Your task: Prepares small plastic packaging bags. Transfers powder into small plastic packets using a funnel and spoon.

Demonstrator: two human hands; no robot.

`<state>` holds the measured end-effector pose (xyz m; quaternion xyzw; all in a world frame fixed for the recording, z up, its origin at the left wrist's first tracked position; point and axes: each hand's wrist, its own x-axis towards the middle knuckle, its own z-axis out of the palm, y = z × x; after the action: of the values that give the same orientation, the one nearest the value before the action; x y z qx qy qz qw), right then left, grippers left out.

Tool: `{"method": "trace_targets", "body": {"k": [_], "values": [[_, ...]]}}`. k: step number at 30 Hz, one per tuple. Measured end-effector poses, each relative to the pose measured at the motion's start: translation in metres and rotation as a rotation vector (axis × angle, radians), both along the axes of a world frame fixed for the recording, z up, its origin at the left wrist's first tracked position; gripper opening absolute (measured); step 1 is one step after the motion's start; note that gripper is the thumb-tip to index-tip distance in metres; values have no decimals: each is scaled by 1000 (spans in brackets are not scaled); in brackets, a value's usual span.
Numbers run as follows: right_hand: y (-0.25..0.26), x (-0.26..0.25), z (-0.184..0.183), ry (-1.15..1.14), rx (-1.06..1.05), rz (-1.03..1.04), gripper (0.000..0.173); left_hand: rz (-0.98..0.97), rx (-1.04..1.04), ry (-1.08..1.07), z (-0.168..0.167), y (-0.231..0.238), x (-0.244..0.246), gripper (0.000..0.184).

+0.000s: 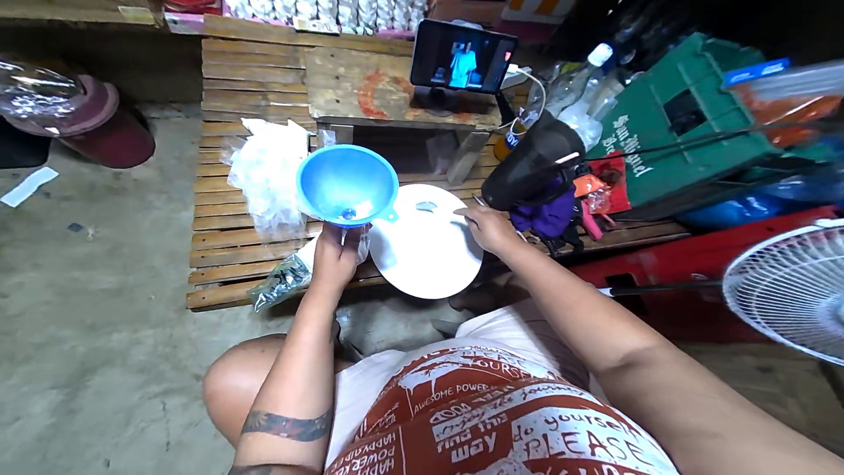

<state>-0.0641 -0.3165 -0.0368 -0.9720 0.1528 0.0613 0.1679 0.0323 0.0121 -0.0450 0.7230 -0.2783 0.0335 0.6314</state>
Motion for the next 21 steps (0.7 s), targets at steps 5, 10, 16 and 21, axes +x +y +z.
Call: {"method": "trace_targets", "body": {"k": [5, 10, 16, 21], "values": [[8, 2, 2, 38, -6, -174, 41, -12, 53, 43, 7, 2, -5, 30], [24, -4, 5, 61, -16, -63, 41, -15, 31, 46, 6, 4, -5, 32], [23, -4, 5, 80, -102, -105, 42, -10, 85, 19, 11, 8, -9, 32], [26, -6, 5, 49, -85, -143, 43, -15, 87, 34, 13, 9, -10, 33]]}}
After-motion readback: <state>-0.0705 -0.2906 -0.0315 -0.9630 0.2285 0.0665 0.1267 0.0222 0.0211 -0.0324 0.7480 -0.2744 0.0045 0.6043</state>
